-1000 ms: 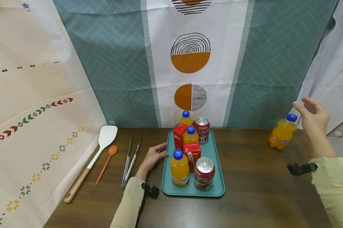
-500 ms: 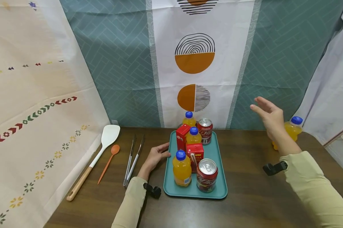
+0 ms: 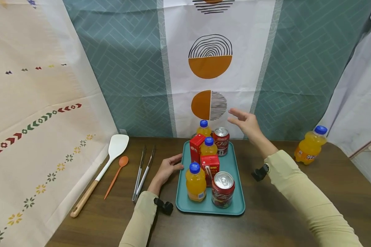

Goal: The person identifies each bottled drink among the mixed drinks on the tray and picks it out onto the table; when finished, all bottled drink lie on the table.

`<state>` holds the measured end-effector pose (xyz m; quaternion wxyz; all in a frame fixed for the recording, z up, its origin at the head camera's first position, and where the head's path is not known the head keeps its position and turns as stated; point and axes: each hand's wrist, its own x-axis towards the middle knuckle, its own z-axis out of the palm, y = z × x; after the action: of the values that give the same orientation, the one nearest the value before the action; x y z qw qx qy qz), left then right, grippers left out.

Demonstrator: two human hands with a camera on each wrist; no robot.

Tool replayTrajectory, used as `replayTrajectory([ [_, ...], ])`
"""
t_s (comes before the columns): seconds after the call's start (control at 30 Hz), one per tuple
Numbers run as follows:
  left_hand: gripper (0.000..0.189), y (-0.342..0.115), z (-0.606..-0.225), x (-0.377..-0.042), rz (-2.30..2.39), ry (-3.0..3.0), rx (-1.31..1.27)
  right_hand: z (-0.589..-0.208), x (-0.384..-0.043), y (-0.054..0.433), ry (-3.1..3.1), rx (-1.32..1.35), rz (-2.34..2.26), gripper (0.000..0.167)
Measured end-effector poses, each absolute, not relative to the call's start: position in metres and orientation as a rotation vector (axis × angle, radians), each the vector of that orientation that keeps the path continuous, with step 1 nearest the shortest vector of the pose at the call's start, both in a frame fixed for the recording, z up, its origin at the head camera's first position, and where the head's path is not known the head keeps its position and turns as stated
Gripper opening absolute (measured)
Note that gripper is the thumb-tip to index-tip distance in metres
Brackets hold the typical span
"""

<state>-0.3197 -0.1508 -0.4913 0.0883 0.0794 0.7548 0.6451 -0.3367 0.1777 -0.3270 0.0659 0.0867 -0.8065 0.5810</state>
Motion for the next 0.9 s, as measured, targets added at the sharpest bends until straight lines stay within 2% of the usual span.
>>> replayTrajectory([
  [0.33,0.05,-0.152,-0.497,-0.312,1.924,2.271,0.236,-0.335,-0.364,0.141,-2.606,0.405,1.656,0.055],
  [0.9,0.051,-0.151,-0.493,-0.319,1.908,2.289,0.255,-0.36,-0.372,0.102,-2.689,0.464,1.631,0.052],
])
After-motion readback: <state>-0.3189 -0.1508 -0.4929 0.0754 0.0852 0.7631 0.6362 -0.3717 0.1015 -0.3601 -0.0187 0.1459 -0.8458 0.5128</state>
